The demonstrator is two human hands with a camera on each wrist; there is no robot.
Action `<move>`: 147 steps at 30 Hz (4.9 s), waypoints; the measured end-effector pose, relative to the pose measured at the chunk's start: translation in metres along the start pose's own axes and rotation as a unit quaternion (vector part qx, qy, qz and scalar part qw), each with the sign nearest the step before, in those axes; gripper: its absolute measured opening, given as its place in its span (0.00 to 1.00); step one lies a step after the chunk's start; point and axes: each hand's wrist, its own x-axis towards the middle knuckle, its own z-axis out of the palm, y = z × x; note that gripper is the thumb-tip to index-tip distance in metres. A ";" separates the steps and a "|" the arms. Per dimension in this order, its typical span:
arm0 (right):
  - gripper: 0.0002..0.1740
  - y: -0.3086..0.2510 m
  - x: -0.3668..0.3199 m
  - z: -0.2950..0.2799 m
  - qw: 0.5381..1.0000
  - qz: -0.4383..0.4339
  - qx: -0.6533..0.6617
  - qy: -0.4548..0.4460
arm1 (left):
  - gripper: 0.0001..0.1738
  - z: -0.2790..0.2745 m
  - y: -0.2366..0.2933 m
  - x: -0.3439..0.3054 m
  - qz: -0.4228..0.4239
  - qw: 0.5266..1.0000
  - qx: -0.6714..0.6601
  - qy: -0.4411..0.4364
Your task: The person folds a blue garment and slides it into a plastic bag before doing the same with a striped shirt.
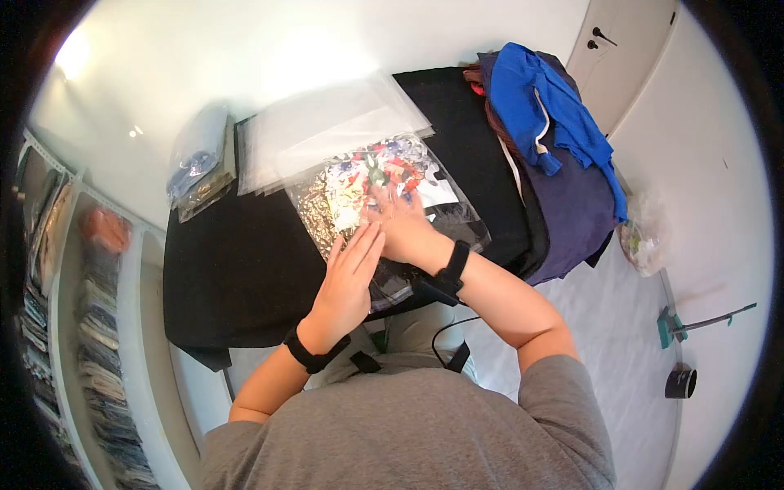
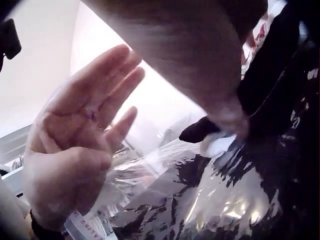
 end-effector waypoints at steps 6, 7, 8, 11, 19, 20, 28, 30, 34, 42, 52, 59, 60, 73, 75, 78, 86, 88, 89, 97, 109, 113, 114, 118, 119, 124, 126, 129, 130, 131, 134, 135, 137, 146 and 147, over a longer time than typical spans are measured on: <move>0.38 0.001 -0.004 -0.002 0.991 0.124 0.038 0.013 | 0.24 0.019 0.040 -0.013 0.007 0.986 -0.052 -0.160; 0.35 0.007 -0.006 0.005 0.993 0.102 0.055 -0.009 | 0.24 0.035 0.038 -0.022 0.003 0.986 -0.056 -0.157; 0.33 0.008 -0.006 0.003 0.994 0.091 0.059 -0.016 | 0.28 0.051 0.031 -0.029 -0.012 0.989 0.084 -0.118; 0.32 0.015 0.000 0.010 0.998 0.058 0.023 -0.027 | 0.33 0.058 0.024 -0.031 -0.019 0.966 0.230 -0.116; 0.33 0.008 0.075 0.030 0.998 -0.002 0.063 -0.004 | 0.29 0.057 0.018 -0.033 0.015 0.965 0.223 -0.134; 0.33 0.002 0.075 0.010 0.998 -0.012 0.058 -0.008 | 0.29 0.056 0.019 -0.034 0.016 0.966 0.221 -0.132; 0.33 0.002 0.099 0.006 0.999 0.009 0.051 0.008 | 0.29 0.061 0.019 -0.038 0.001 0.969 0.217 -0.114; 0.35 -0.006 0.095 0.014 0.997 0.048 0.042 0.045 | 0.30 0.060 0.018 -0.038 0.000 0.970 0.216 -0.111; 0.34 -0.036 0.037 -0.006 0.998 -0.027 -0.025 0.049 | 0.30 0.038 0.015 -0.046 -0.032 0.977 0.161 -0.135; 0.13 0.035 -0.078 -0.113 0.735 -0.132 0.584 -0.319 | 0.12 -0.113 -0.045 -0.092 -0.205 0.915 -0.310 -0.155; 0.13 0.053 -0.018 -0.023 0.747 0.293 0.597 0.014 | 0.19 -0.077 -0.133 -0.061 -0.533 0.753 -0.381 -0.063; 0.13 0.059 -0.040 -0.024 0.743 0.272 0.610 0.044 | 0.14 -0.074 -0.134 -0.073 -0.489 0.779 -0.389 -0.058; 0.13 0.055 -0.050 -0.026 0.741 0.275 0.611 0.043 | 0.14 -0.077 -0.126 -0.080 -0.494 0.783 -0.368 -0.088; 0.29 0.034 -0.096 -0.012 0.958 -0.073 0.209 0.180 | 0.29 -0.077 -0.094 -0.111 -0.108 0.990 0.005 -0.088; 0.24 0.038 -0.086 -0.010 0.957 -0.081 0.214 0.179 | 0.28 -0.075 -0.098 -0.101 -0.068 0.991 -0.014 -0.118; 0.12 0.048 -0.080 -0.006 0.954 -0.085 0.264 0.110 | 0.22 -0.077 -0.107 -0.100 -0.072 0.988 -0.039 -0.133; 0.11 0.059 -0.074 -0.005 0.913 -0.021 0.404 0.056 | 0.16 -0.075 -0.107 -0.104 -0.268 0.923 -0.268 -0.073; 0.13 0.064 -0.062 -0.006 0.893 0.009 0.443 0.082 | 0.18 -0.074 -0.112 -0.097 -0.365 0.866 -0.338 -0.047; 0.13 0.064 -0.061 -0.004 0.893 0.008 0.443 0.082 | 0.20 -0.069 -0.119 -0.098 -0.334 0.892 -0.302 -0.020; 0.18 0.054 -0.046 0.006 0.847 0.133 0.488 0.166 | 0.30 -0.045 -0.130 -0.079 -0.422 0.847 -0.274 0.170; 0.22 0.015 -0.051 0.008 0.820 0.291 0.440 0.221 | 0.29 -0.047 -0.119 -0.073 -0.497 0.865 -0.021 0.062; 0.22 0.010 -0.054 0.006 0.827 0.290 0.407 0.258 | 0.27 -0.051 -0.115 -0.069 -0.490 0.870 -0.007 0.050; 0.18 0.010 -0.056 0.000 0.825 0.322 0.417 0.206 | 0.27 -0.050 -0.116 -0.069 -0.491 0.870 -0.008 0.049; 0.12 -0.017 -0.055 -0.017 0.860 0.252 0.135 0.422 | 0.27 -0.048 -0.114 -0.070 -0.502 0.864 0.000 0.050; 0.18 -0.026 -0.056 -0.022 0.878 0.190 0.210 0.385 | 0.27 -0.048 -0.113 -0.070 -0.502 0.863 0.003 0.053; 0.22 -0.078 -0.026 -0.021 0.965 0.008 0.134 0.225 | 0.25 -0.045 -0.118 -0.077 -0.493 0.868 0.044 0.045; 0.22 -0.075 -0.015 -0.008 0.966 0.007 0.111 0.233 | 0.23 -0.053 -0.111 -0.078 -0.511 0.859 0.020 0.030; 0.21 -0.067 -0.007 -0.004 0.968 0.011 0.104 0.227 | 0.15 -0.072 -0.093 -0.070 -0.457 0.871 0.105 0.149; 0.21 -0.067 -0.007 -0.004 0.970 0.008 0.099 0.224 | 0.13 -0.078 -0.085 -0.060 -0.372 0.910 0.095 0.155; 0.21 -0.068 -0.009 -0.004 0.971 0.004 0.094 0.218 | 0.14 -0.082 -0.075 -0.052 -0.287 0.941 0.083 0.159; 0.22 -0.063 -0.007 -0.004 0.976 -0.010 0.083 0.202 | 0.23 -0.076 -0.072 -0.021 -0.102 0.992 0.065 0.042; 0.22 -0.059 -0.005 -0.007 0.977 -0.013 0.082 0.197 | 0.27 -0.064 -0.083 -0.016 -0.052 0.992 0.105 -0.034; 0.22 -0.046 -0.003 -0.012 0.981 -0.062 0.018 0.185 | 0.31 -0.050 -0.100 -0.016 -0.004 0.984 0.140 -0.111; 0.27 -0.013 0.008 -0.001 0.988 -0.127 0.038 0.083 | 0.39 -0.034 -0.130 -0.029 -0.019 0.960 0.192 -0.204; 0.27 -0.013 0.009 -0.001 0.987 -0.128 0.040 0.083 | 0.39 -0.033 -0.131 -0.029 -0.030 0.960 0.177 -0.214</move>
